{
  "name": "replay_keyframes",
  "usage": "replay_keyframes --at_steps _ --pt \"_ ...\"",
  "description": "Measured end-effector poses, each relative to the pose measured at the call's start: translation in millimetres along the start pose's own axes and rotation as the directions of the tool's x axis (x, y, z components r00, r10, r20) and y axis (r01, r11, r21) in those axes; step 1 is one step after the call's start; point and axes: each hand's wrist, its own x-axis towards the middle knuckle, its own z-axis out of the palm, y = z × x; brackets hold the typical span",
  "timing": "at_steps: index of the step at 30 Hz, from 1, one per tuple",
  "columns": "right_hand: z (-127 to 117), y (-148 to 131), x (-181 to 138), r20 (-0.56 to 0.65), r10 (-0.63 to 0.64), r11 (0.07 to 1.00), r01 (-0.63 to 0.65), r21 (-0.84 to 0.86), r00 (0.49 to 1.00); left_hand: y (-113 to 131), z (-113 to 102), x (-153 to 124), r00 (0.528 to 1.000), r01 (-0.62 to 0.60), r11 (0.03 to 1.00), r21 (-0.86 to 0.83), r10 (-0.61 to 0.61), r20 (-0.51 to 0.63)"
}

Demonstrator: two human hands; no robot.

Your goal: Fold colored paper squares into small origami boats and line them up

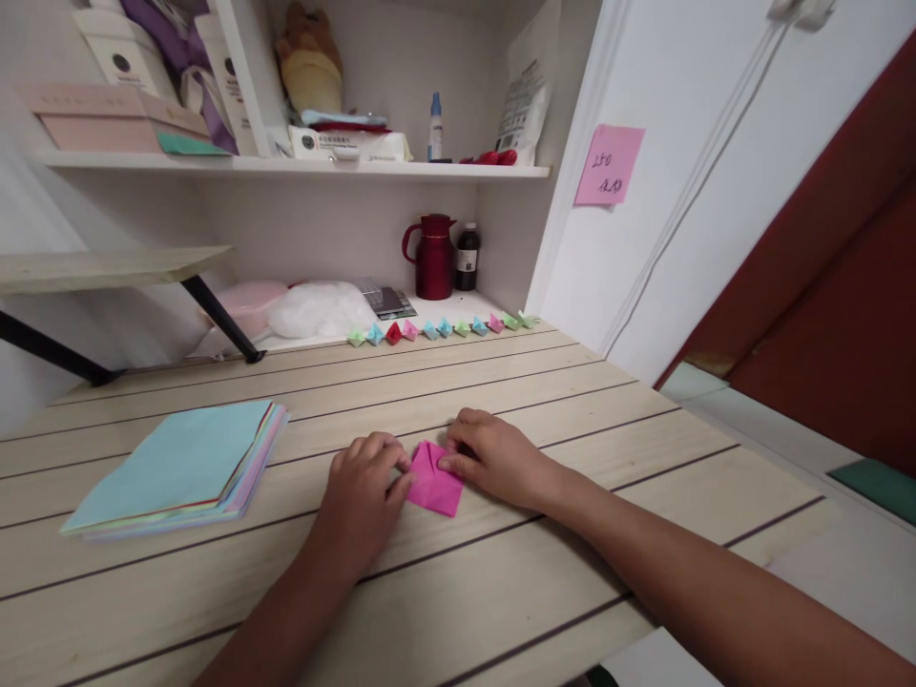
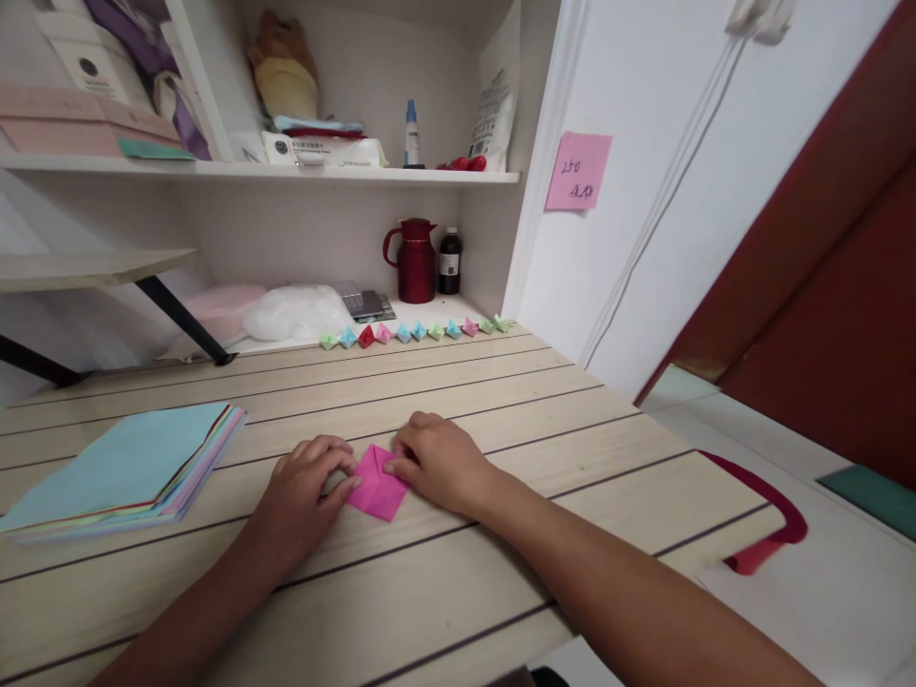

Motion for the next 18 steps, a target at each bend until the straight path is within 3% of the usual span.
replay_keyframes --at_steps 4,8,12,15,18 --pt "2.1 -0.7 -2.3 0.0 0.073 0.991 -0.073 -0.108 0.997 0.5 -0.2 0.1 0.999 -0.021 0.999 0.035 0.02 0.036" --pt "4.2 0.9 -3.3 0.003 0.104 0.992 -0.104 -0.071 0.995 1.1 1.1 -1.4 1.0 -0.024 0.994 0.109 0.024 0.006" --pt "4.8 2.6 -2.6 0.004 0.115 0.993 -0.115 -0.04 0.993 1.3 3.6 -4.2 0.978 -0.177 0.963 0.204 0.195 -0.07" --pt "4.4 4.2 -2.3 0.011 0.112 0.994 -0.112 -0.013 0.994 -1.0 5.5 -4.7 0.945 -0.316 0.92 0.233 0.326 -0.003" --pt "4.3 6.8 -1.7 -0.006 0.106 0.994 -0.106 0.041 0.994 -5.0 7.8 -4.2 0.955 -0.297 0.932 0.209 0.286 0.082"
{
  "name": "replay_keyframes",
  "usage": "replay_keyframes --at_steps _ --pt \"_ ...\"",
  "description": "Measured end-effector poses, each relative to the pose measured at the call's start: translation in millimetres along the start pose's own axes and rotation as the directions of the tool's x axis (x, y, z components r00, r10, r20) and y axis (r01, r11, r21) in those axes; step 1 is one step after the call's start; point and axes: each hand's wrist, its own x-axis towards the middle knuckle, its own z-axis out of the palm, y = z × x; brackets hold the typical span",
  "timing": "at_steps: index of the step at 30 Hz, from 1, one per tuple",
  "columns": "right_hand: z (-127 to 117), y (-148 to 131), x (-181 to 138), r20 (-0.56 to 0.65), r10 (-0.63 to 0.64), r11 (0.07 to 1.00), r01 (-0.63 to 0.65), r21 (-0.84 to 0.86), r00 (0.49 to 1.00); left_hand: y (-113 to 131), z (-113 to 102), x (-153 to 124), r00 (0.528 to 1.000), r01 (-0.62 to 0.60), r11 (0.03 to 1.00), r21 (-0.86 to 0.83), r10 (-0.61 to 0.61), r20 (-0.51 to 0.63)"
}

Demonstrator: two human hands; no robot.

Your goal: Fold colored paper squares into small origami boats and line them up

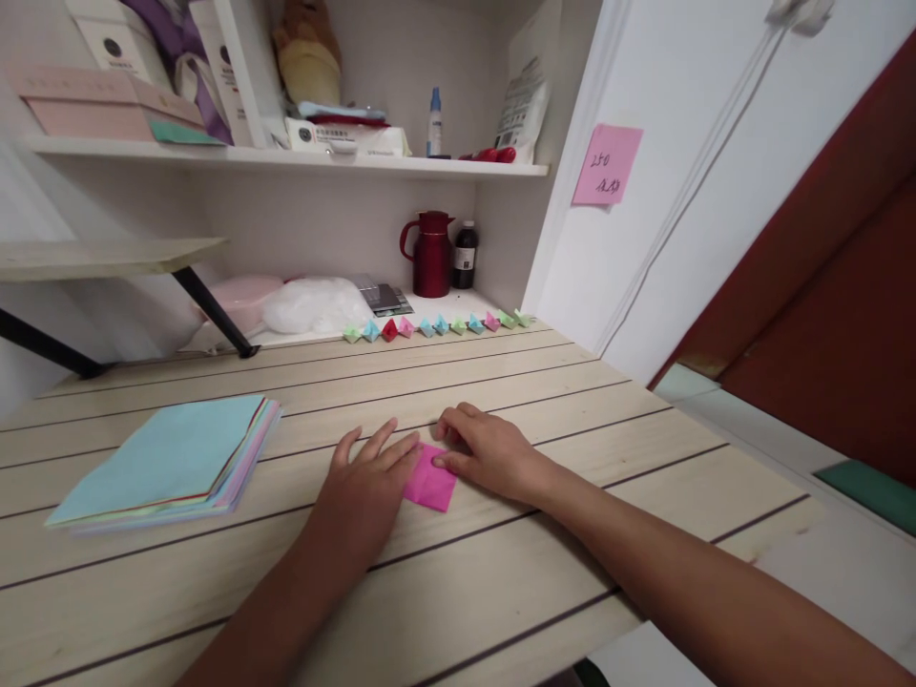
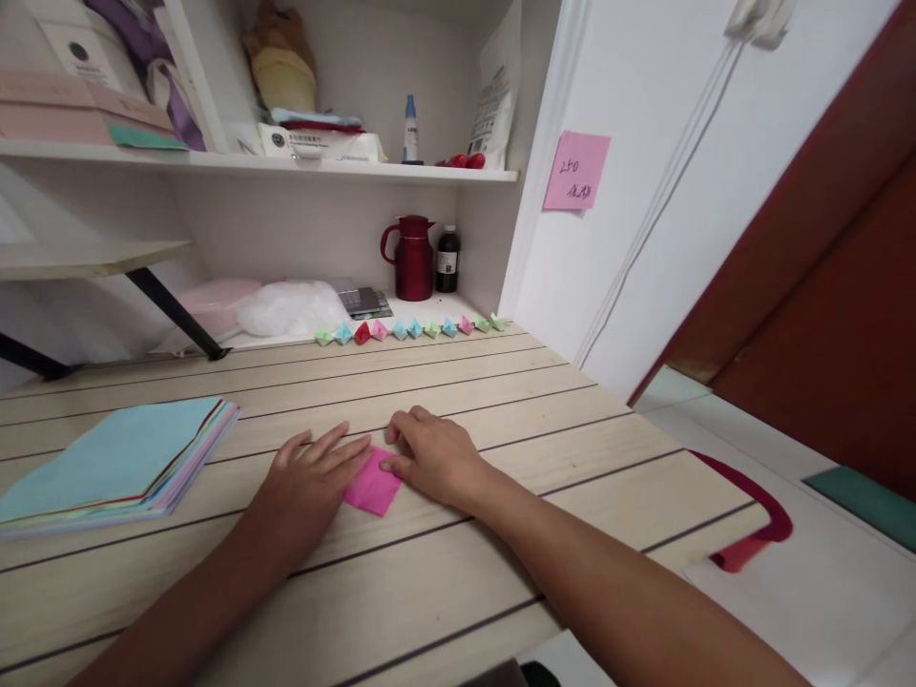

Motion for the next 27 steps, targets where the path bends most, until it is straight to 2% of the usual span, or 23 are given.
replay_keyframes --at_steps 5,12,16,19,27 --pt "0.0 2.9 2.1 -0.072 -0.011 0.994 0.019 0.112 0.997 -2.0 2.5 -1.6 0.998 0.06 0.998 -0.025 -0.059 0.036" --pt "-10.4 -2.4 -4.2 -0.003 -0.026 0.996 0.026 0.088 1.0 -3.1 2.2 -4.5 0.996 0.076 0.997 -0.023 -0.075 0.042" --pt "-12.6 -7.1 -5.2 -0.008 0.049 0.998 -0.05 -0.039 0.999 -4.6 4.3 -5.9 0.997 0.081 0.995 -0.06 -0.08 0.009" --pt "-6.1 -11.1 -3.9 0.004 0.046 0.993 -0.045 -0.105 0.999 -4.4 3.5 -6.7 0.996 0.084 0.994 -0.072 -0.084 -0.007" --pt "6.2 -19.9 0.3 0.02 0.032 0.985 -0.034 0.171 0.999 -4.6 -8.2 -4.6 0.993 0.114 0.972 -0.205 -0.12 -0.015"
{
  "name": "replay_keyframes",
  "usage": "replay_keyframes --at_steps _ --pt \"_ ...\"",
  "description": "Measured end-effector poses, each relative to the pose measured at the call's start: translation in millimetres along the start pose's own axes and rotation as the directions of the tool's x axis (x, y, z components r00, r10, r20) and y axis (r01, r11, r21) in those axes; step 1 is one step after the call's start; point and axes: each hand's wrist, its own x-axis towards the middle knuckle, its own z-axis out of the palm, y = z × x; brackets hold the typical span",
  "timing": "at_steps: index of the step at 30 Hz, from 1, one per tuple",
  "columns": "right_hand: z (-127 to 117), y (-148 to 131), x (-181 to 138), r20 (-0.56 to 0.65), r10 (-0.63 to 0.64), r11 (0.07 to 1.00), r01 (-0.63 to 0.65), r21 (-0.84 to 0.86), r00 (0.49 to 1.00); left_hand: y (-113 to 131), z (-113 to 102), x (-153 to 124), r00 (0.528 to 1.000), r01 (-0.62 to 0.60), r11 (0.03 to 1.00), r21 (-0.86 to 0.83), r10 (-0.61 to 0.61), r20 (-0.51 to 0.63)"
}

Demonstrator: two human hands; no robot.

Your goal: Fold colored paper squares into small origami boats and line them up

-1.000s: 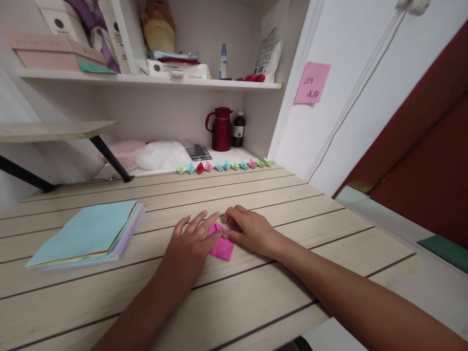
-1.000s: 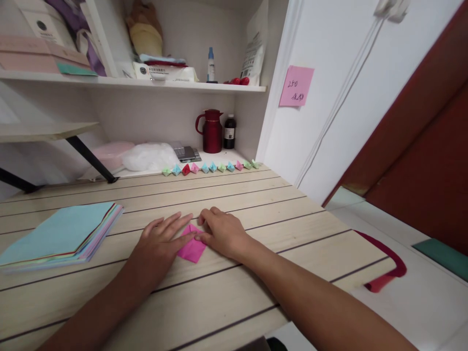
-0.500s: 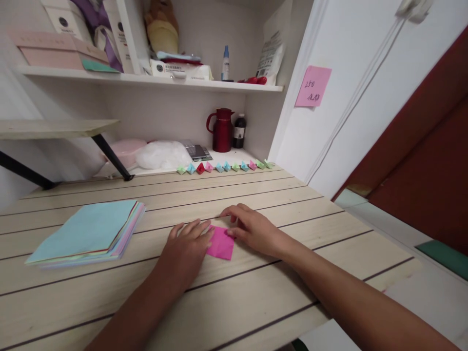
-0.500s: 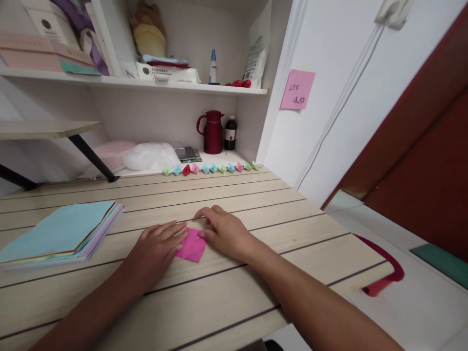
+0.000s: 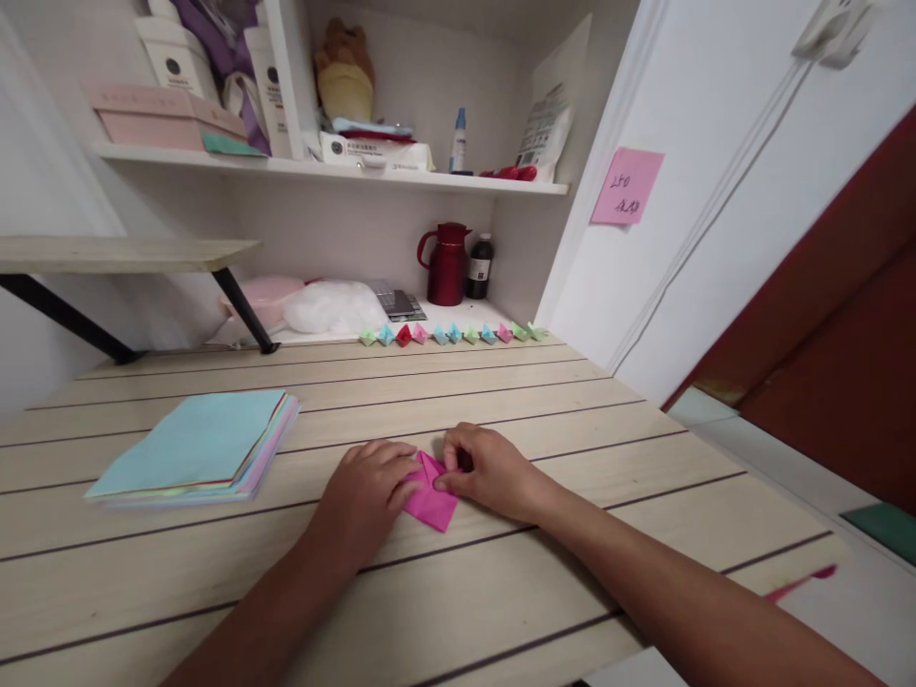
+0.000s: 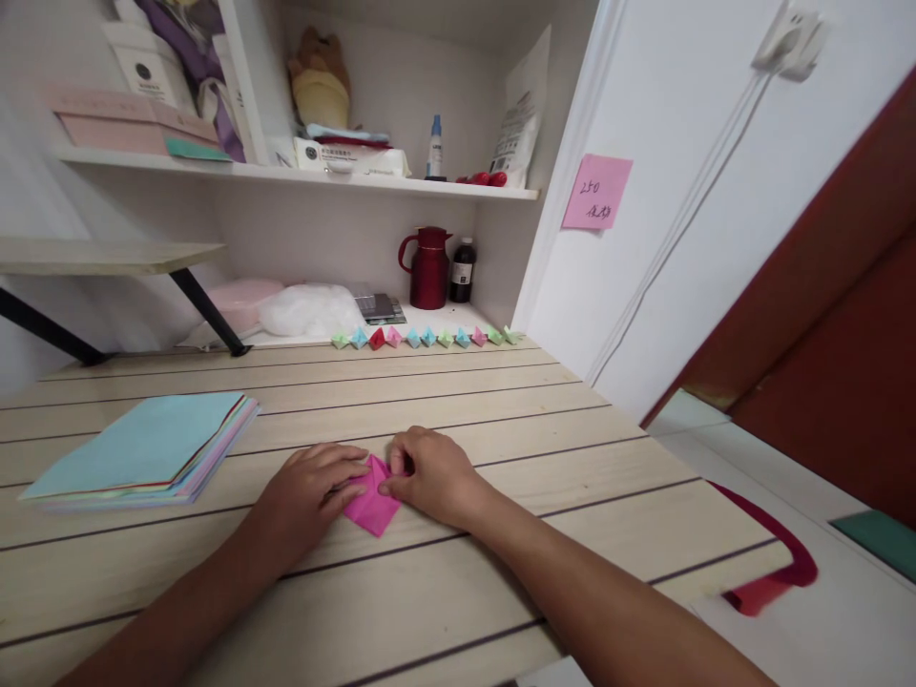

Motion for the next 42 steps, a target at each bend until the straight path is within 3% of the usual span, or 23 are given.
replay_keyframes --at_steps 4,7,11,13,18,22,26,30,32,34,37,39,42 --pt "1.4 -2.6 -1.7 0.035 -0.028 0.994 0.024 0.108 0.999 1.0 -0.8 0.5 0.998 0.06 0.996 -0.059 -0.062 -0.028" --pt "3.4 -5.1 -4.0 0.05 -0.124 0.986 0.118 0.114 0.991 1.6 0.9 -0.1 0.992 0.087 0.991 -0.098 -0.095 -0.08" --pt "3.2 -11.4 -5.8 0.022 -0.319 0.947 0.318 0.035 0.947 2.5 -0.5 0.1 0.998 0.006 0.997 -0.076 -0.011 -0.065" --pt "1.5 -14.6 -6.2 -0.033 -0.348 0.935 0.349 0.055 0.937 3.1 -3.9 1.1 0.997 -0.015 0.998 -0.06 0.01 -0.079" --pt "-1.6 -15.5 -4.1 -0.154 -0.164 0.894 0.213 0.394 0.974 1.9 -14.2 4.0 0.969 0.047 0.98 -0.191 -0.091 -0.232" --pt "0.4 -9.5 2.1 -0.078 0.021 0.799 0.03 0.601 0.997 -2.9 -17.4 5.5 0.915 0.105 0.899 -0.425 -0.254 -0.312" --pt "7.0 -3.9 8.4 0.015 0.048 0.682 -0.044 0.73 0.999 -4.7 -15.6 6.2 0.88 0.132 0.829 -0.543 -0.35 -0.322" --pt "11.4 -1.5 10.2 0.006 0.029 0.648 -0.023 0.761 1.0 -3.7 -12.3 6.6 0.89 0.161 0.787 -0.595 -0.377 -0.257" --pt "10.3 -1.7 9.4 -0.033 0.023 0.692 0.008 0.722 0.999 -3.0 -10.8 7.0 0.898 0.167 0.789 -0.592 -0.37 -0.239" --pt "7.4 -2.7 8.0 -0.135 0.007 0.794 0.076 0.603 0.991 -1.8 -9.4 7.4 0.905 0.171 0.803 -0.571 -0.357 -0.232" --pt "2.9 -4.2 5.4 -0.325 -0.188 0.935 0.27 0.23 0.927 1.7 -8.0 7.3 0.907 0.159 0.857 -0.49 -0.323 -0.269" --pt "1.9 -4.7 3.8 -0.353 -0.379 0.921 0.387 -0.052 0.855 3.9 -7.8 6.4 0.908 0.124 0.914 -0.385 -0.261 -0.327" --pt "3.9 -5.1 1.5 -0.258 -0.565 0.812 0.475 -0.338 0.783 5.1 -8.8 4.4 0.933 0.042 0.982 -0.184 -0.105 -0.346"
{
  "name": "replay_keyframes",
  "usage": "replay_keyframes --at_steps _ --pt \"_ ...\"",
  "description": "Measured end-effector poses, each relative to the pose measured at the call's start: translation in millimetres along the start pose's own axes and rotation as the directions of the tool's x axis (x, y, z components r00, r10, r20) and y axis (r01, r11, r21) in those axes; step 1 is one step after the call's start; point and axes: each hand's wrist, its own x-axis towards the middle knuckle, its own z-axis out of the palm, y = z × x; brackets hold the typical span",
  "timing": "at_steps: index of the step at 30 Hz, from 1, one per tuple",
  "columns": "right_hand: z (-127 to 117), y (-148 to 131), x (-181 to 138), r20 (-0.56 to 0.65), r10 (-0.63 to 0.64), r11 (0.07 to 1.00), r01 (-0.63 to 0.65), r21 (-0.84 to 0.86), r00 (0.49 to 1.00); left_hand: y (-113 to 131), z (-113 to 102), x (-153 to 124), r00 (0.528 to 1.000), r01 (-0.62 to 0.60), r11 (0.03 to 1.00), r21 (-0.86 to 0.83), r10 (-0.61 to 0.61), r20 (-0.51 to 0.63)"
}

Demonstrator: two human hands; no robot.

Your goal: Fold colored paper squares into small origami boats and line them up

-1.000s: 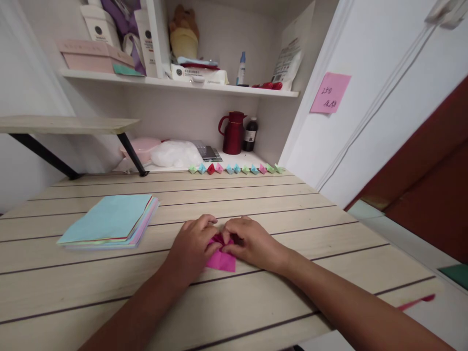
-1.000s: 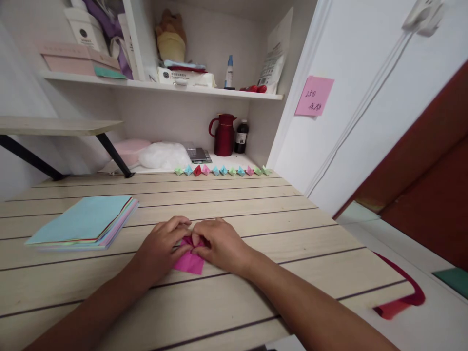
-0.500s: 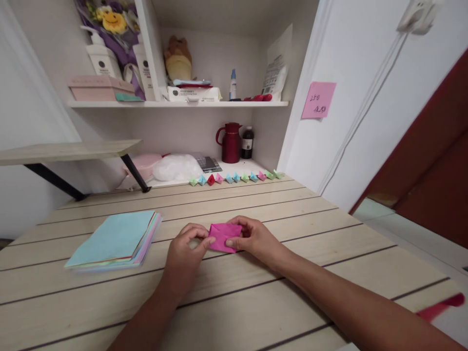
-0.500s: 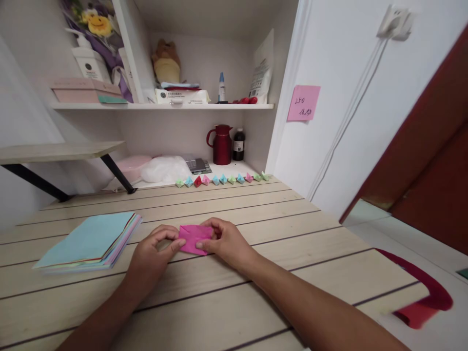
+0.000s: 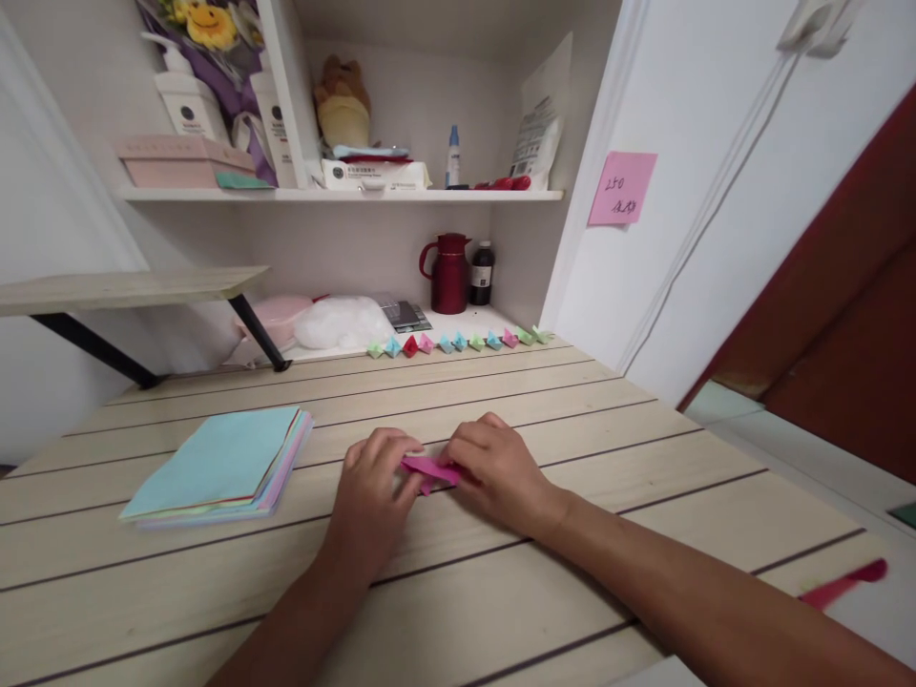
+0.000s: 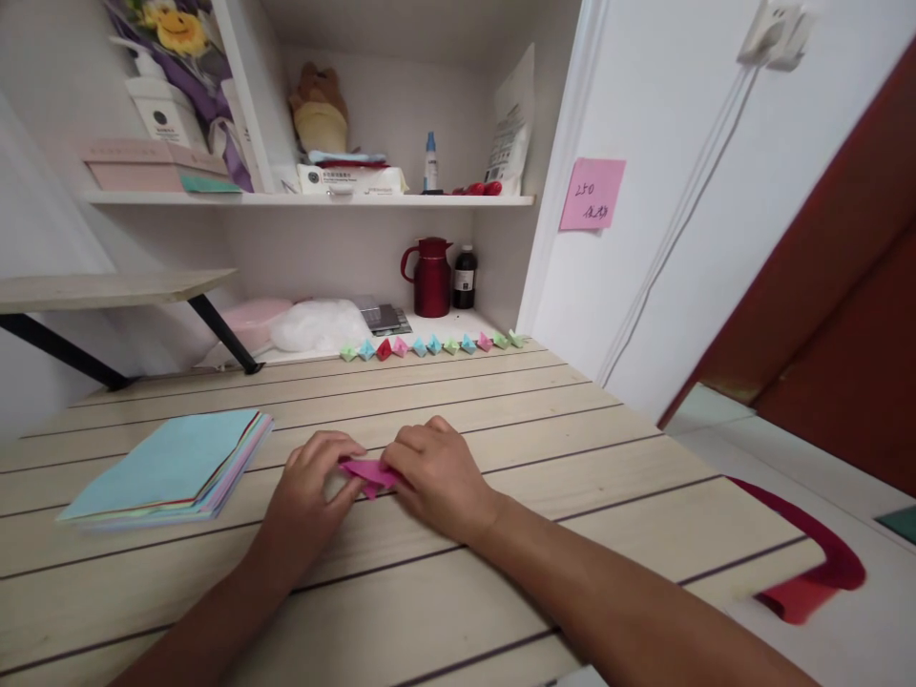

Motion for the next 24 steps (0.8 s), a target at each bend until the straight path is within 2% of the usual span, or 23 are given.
replay_keyframes --at_steps 2,4,8,11,16,21,24 --pt "1.5 -1.6 -1.4 0.04 -0.074 0.995 0.076 -0.071 0.996 -0.6 -1.6 -0.7 0.998 -0.059 0.995 0.083 0.056 0.035" --pt "2.8 -2.5 -2.1 0.05 -0.082 0.994 0.085 -0.066 0.995 -1.5 -3.3 -1.0 0.996 -0.085 0.988 0.131 0.079 0.048" --pt "4.3 -0.8 -0.9 0.012 0.065 0.995 -0.066 0.079 0.998 -3.8 -5.5 -0.7 0.978 -0.195 0.966 0.167 0.179 0.105" --pt "5.0 2.9 1.1 0.018 0.188 0.961 -0.188 0.202 0.982 -6.8 -4.5 -0.1 0.967 -0.246 0.952 0.183 0.228 0.114" --pt "4.9 8.6 3.5 0.038 0.275 0.896 -0.271 0.351 0.961 -11.0 -0.4 0.8 0.977 -0.213 0.959 0.189 0.207 0.049" --pt "5.0 8.8 3.5 0.081 0.262 0.902 -0.274 0.333 0.962 -8.8 -1.8 1.6 0.988 -0.156 0.976 0.154 0.157 0.006" --pt "3.8 7.4 3.0 0.031 0.208 0.942 -0.209 0.263 0.978 -4.4 -6.7 3.0 0.984 -0.169 0.965 0.201 0.176 -0.018"
